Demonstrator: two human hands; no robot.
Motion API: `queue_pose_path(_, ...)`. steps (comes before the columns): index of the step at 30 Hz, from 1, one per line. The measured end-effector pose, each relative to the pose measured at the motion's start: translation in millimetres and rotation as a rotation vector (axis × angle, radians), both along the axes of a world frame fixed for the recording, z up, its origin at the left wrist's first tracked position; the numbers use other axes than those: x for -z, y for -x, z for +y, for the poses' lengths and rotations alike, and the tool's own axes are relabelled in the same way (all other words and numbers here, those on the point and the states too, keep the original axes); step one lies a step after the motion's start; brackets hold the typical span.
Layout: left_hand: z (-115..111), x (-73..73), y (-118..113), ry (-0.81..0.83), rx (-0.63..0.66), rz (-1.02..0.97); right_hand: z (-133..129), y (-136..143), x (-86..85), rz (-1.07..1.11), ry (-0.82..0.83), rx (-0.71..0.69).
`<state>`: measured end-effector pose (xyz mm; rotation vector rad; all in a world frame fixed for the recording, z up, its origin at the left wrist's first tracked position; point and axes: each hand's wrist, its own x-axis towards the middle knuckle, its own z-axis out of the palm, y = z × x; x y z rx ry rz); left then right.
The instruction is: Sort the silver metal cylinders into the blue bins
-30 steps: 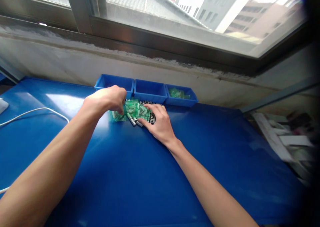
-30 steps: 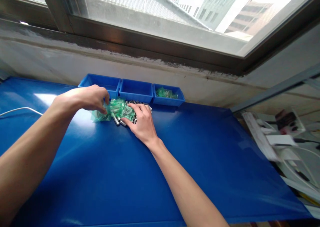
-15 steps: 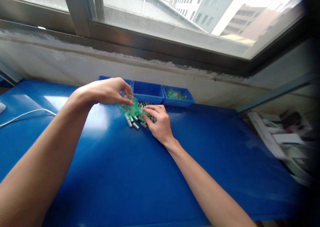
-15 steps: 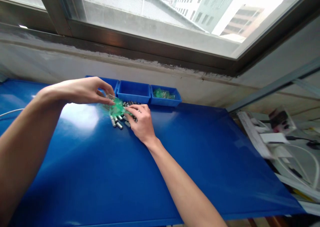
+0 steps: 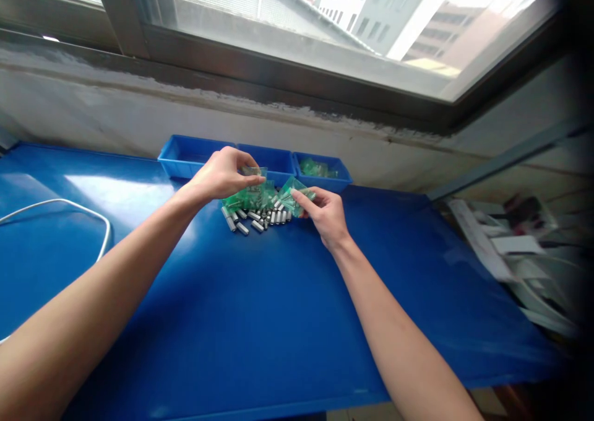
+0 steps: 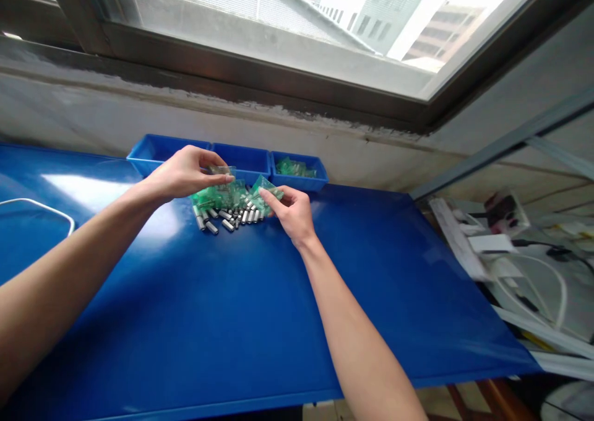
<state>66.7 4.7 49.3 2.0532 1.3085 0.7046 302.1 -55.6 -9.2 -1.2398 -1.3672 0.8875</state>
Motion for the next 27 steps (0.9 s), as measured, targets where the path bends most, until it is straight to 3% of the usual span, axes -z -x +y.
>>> queue_pose_path(8, -4.3, 8.7, -14.2, -0.244, 0.066, -0.100, 3.4, -4.3, -0.7, 0.141, 0.045, 0.023)
queue_pose_path(13, -6.2, 14.0, -20.9, -0.138, 0.017, -0.219, 3.9, -4.7, -2.8, 0.211, 0.069, 0.027)
queue_pose_path(18, -5.5, 18.0, -20.0, -0.046, -0.006, -0.144, 5.7, -8.1, -0.5, 0.241, 0.123, 0.008)
queue_pose_path(27, -8.3, 23.1, -17.1, -0.479, -0.003, 0.176, 1.7, -12.5, -3.7, 0.303, 0.251, -0.180)
